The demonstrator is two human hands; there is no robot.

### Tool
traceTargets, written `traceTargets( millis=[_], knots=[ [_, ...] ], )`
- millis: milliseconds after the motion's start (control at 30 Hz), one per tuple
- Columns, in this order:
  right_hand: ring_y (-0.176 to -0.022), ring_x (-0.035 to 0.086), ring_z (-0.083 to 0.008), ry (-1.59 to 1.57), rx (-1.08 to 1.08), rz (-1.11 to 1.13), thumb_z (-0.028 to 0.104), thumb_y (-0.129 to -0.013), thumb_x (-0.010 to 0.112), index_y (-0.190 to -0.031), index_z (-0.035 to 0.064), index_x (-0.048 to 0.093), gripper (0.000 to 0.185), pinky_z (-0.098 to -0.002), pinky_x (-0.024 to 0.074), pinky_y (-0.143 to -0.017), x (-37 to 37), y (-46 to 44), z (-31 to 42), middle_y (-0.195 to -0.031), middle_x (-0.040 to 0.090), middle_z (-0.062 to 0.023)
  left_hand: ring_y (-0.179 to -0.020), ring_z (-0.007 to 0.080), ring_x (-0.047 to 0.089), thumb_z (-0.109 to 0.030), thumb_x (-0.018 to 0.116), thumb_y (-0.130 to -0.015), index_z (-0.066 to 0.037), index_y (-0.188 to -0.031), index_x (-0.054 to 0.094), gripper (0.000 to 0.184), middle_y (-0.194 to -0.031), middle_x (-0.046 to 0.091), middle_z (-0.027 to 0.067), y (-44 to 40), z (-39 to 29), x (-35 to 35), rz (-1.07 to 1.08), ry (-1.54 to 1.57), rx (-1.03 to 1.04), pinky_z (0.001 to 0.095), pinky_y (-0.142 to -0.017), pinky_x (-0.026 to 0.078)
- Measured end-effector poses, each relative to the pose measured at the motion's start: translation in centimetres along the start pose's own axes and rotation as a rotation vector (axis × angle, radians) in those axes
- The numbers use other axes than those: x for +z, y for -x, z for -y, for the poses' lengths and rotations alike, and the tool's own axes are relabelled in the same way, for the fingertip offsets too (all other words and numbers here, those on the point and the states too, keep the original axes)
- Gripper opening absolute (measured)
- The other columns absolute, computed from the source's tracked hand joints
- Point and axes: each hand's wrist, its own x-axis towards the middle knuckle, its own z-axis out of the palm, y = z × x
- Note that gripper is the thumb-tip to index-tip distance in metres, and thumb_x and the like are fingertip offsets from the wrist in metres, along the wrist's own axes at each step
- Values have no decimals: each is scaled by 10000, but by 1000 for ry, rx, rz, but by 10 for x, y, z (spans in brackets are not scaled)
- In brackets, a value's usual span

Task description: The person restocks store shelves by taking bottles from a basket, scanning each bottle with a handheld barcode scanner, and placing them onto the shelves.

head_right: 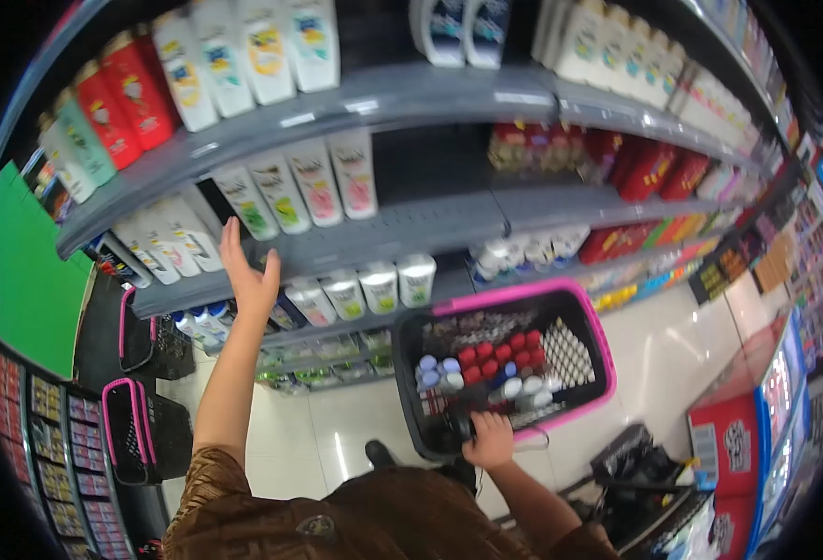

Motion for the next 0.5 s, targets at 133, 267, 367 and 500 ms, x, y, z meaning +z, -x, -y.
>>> traceTargets(
  millis=[133,267,367,500],
  knots=[
    [-928,614,-351,-33,44,58,191,-628,669,-1162,39,639,556,-477,474,-825,-6,0,-1,-1002,643,-148,-1374,407,477,-71,689,-798,-22,-1295,618,504,-1415,560,207,113,-78,1,299,269,-52,503,-1170,337],
    [-954,626,-350,-156,128,36,179,-642,709,-1186,42,634,566,-477,476,-835,-3,-2,-8,-1017,653,-140,-1285,319,584,-18,707,-850,-9,-1222,662,375,-1321,640,163,260,-143,6,730,700,-458,426,-1107,432],
    [-1044,640,-386,-311,274,50,145,-673,742,-1219,25,615,573,-496,488,-912,-3,-6,-15,-1103,680,-164,-1268,269,596,-58,722,-915,-3,-1330,608,433,-1344,624,172,296,-184,14,960,934,-854,381,-1076,463],
    [-1243,591,-416,-746,408,174,133,-765,754,-1359,-5,539,647,-488,443,-1079,-7,-25,-19,-1288,648,-225,-1267,218,580,-156,758,-950,-20,-1588,320,786,-1368,592,180,302,-243,34,984,1130,-1045,349,-1046,487]
  ],
)
